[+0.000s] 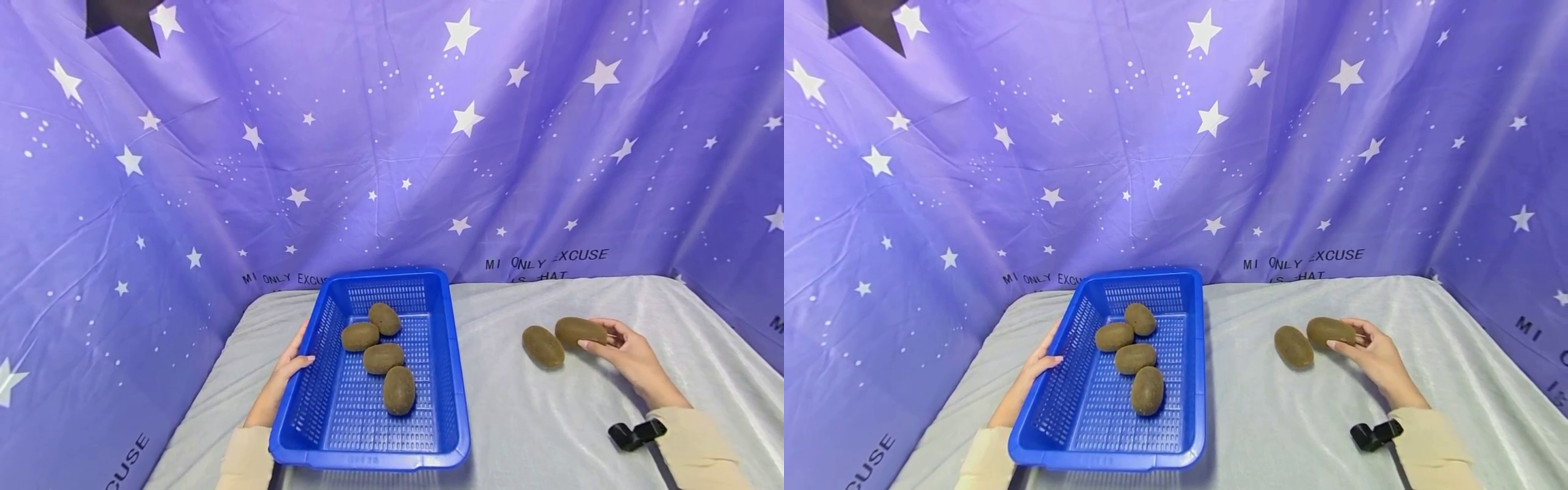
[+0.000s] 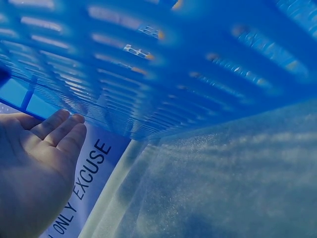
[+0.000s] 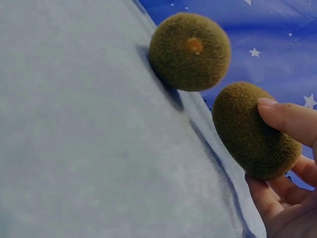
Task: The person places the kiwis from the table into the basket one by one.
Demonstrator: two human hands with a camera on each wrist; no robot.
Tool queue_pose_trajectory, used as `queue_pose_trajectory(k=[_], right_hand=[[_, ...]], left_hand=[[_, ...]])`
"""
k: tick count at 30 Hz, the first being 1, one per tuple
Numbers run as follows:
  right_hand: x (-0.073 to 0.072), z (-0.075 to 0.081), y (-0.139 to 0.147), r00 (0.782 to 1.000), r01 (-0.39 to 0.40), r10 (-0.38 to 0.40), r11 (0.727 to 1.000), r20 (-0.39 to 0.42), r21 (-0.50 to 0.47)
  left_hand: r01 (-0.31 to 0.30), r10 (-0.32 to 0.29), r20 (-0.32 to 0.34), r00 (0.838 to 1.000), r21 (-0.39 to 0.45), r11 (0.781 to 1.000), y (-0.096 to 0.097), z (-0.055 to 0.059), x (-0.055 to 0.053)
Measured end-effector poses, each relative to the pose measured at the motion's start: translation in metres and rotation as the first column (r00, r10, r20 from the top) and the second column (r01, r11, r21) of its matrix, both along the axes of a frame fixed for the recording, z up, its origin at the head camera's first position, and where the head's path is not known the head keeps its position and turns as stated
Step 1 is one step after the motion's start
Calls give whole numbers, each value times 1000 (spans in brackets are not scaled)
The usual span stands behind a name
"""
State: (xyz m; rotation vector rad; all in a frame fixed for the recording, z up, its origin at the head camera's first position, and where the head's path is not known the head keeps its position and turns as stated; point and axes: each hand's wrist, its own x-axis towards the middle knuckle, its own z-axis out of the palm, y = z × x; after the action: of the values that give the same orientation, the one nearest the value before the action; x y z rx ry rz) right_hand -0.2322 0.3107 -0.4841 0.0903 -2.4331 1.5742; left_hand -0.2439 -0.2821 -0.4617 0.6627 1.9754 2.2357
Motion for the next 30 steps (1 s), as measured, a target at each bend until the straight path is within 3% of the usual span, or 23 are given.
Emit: queue_pose_trajectory(k=[7,11,20,30], right_hand=[[1,7,-2,1000,-10,10,998,-2,-66],[3,16,-9,1000,-26,25,996,-11,-81],[11,39,-29,998,-66,65,997,-19,-42],[15,55,-53,993,-105,104,994,-62,-10]], left_hand=[[55,-55,-27,998,24,998,-3,-4,0],[40,-40,-43,998,8,999,-4,-4,0],[30,-30,29,999,5,1000,-2,0,1],[21,-22,36,999,2,1000,0,0,1]])
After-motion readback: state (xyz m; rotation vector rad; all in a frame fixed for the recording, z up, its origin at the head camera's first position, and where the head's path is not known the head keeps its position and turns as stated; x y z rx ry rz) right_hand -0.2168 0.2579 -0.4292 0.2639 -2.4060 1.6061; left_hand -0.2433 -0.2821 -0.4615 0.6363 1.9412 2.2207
